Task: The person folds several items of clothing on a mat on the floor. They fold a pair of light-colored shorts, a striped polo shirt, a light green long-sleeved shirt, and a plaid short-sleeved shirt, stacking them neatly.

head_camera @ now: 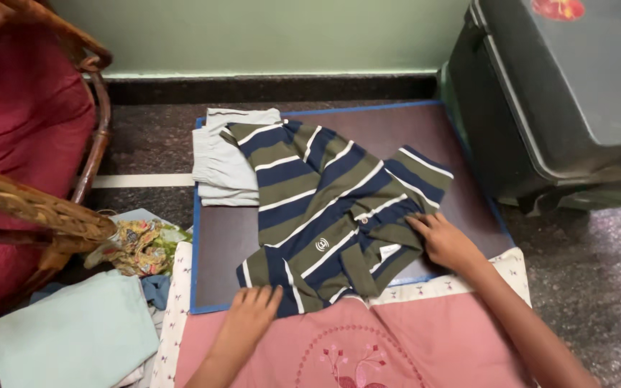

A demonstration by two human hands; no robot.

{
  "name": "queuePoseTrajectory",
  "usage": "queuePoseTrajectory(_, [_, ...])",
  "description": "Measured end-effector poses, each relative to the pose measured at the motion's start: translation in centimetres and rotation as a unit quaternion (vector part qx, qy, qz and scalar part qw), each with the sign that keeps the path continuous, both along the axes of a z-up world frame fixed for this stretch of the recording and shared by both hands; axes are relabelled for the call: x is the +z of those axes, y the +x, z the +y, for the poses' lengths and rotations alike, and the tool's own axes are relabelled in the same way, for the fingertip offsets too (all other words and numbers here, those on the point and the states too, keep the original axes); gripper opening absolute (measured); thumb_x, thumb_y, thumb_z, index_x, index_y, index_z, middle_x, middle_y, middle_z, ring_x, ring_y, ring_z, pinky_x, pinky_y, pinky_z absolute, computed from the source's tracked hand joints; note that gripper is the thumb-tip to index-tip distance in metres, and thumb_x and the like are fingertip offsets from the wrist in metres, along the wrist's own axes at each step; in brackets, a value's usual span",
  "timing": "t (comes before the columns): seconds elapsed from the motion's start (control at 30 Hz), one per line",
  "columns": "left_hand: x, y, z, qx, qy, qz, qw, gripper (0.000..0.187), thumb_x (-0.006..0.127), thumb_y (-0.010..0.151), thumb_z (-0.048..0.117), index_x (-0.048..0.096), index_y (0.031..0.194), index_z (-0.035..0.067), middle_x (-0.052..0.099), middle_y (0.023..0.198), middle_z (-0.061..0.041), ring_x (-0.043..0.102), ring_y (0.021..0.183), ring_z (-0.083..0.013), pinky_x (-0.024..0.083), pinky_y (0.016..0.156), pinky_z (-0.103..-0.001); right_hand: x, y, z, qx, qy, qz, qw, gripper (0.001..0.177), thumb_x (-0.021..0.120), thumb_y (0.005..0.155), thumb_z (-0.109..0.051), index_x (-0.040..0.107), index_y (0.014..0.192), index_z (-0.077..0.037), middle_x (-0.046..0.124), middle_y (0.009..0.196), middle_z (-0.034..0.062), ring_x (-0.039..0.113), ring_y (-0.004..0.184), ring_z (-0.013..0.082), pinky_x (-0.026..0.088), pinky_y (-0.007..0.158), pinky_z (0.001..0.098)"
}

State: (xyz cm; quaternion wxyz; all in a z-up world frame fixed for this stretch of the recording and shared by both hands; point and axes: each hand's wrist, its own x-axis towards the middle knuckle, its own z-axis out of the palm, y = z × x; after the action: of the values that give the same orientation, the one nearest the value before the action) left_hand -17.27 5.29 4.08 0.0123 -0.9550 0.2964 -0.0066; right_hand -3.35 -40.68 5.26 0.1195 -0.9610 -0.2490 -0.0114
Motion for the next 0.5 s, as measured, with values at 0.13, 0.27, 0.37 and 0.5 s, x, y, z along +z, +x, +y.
queuePoseTrajectory(0.13, [-0.7, 0.7, 1.0, -0.021, -0.109, 0.022, 0.994, 0.056, 0.063, 0.075, 0.004, 0.059, 0.132, 0.006, 0.061, 0.125, -0.011, 0.056, 0.119, -0.0302, 0.043, 0.101, -0.043, -0.4, -3.7, -2.3, -0.051, 0.018, 0.038, 0.998, 0.088, 0.062, 0.063, -0.003, 0.045, 0.149, -0.004, 0.058, 0.134, 0.0188, 0.054, 0.110, 0.0402, 0.046, 0.100, 0.0436])
queuePoseTrajectory(0.27, [3.3, 1.0, 2.9, -0.102, -0.144, -0.141, 0.974, 0.044, 0.065, 0.074, 0.009, 0.065, 0.117, 0.001, 0.065, 0.115, -0.013, 0.063, 0.112, -0.0315, 0.053, 0.093, -0.042, -0.8, -4.5, -2.7, -0.077, 0.019, 0.014, 0.997, 0.077, 0.064, 0.063, -0.007, 0.055, 0.139, -0.010, 0.055, 0.141, 0.0164, 0.052, 0.121, 0.0389, 0.045, 0.109, 0.0445])
queuePoseTrajectory(0.37, [7.8, 0.3, 2.6, -0.082, -0.246, -0.283, 0.923, 0.037, 0.067, 0.075, 0.009, 0.068, 0.111, 0.001, 0.066, 0.103, -0.014, 0.066, 0.097, -0.0339, 0.056, 0.079, -0.042, -1.1, -5.3, -3.5, -0.027, 0.057, -0.045, 0.997, 0.069, 0.073, 0.058, -0.016, 0.059, 0.125, -0.009, 0.045, 0.151, 0.0231, 0.040, 0.135, 0.0452, 0.037, 0.109, 0.0520])
queuePoseTrajectory(0.5, [12.8, -1.0, 1.3, -0.020, -0.405, -0.325, 0.855, 0.036, 0.076, 0.074, 0.012, 0.066, 0.105, -0.001, 0.065, 0.083, -0.010, 0.063, 0.074, -0.0289, 0.049, 0.061, -0.038, -2.5, -6.5, -3.5, 0.022, 0.015, -0.016, 1.000, 0.051, 0.079, 0.068, -0.028, 0.062, 0.112, -0.008, 0.045, 0.152, 0.0192, 0.033, 0.141, 0.0479, 0.031, 0.110, 0.0555])
